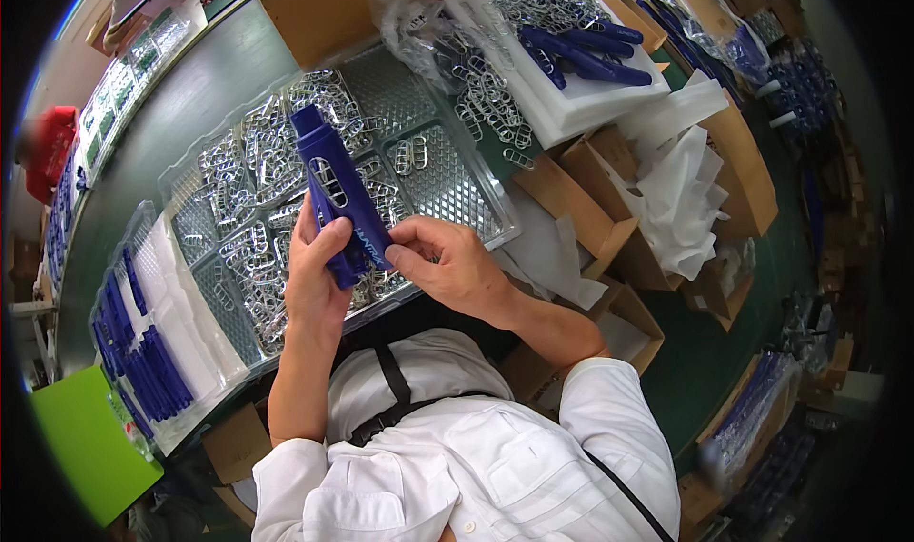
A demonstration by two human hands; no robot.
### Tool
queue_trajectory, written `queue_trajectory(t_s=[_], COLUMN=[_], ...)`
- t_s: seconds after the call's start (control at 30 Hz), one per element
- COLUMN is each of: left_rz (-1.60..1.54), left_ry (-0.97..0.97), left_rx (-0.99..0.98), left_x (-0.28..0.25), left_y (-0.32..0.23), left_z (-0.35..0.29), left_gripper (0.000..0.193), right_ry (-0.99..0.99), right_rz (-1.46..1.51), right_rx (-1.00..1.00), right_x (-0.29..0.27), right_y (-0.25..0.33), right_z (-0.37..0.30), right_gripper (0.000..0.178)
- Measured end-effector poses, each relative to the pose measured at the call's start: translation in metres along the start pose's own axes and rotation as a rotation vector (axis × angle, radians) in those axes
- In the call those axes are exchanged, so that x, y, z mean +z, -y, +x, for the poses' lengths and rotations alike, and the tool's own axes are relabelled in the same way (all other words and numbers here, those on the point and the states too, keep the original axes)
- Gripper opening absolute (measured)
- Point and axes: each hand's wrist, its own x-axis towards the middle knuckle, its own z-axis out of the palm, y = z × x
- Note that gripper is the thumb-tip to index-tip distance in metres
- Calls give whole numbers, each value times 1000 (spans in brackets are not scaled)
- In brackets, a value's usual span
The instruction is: The person is manually assembling small components into blue plastic electronic housings on a production line.
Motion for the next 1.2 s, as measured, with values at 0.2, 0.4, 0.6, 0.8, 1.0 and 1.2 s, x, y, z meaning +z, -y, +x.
queue_trajectory(t_s=[0.2,0.4,0.6,0.8,1.0,1.2], left_rz=[-105,-89,-36,-70,-57,-76], left_ry=[-122,-131,-231,-250,-340,-288], left_rx=[87,215,292,295,307,291], left_x=[-26,-99,-146,-181,-179,-171], left_y=[-1,-35,-53,-54,-53,-51], left_z=[-12,-43,-68,-81,-88,-79], left_gripper=[46,53,56,57,57,58], right_ry=[-129,-982,-771,-912,-713,-527], right_rz=[-384,-1293,-1349,-1097,-202,369], right_rx=[-318,-370,133,127,125,151], right_x=[-8,-180,-240,-264,-292,-328], right_y=[16,13,14,10,30,21], right_z=[-5,45,98,122,102,71], right_gripper=[25,21,29,28,20,17])
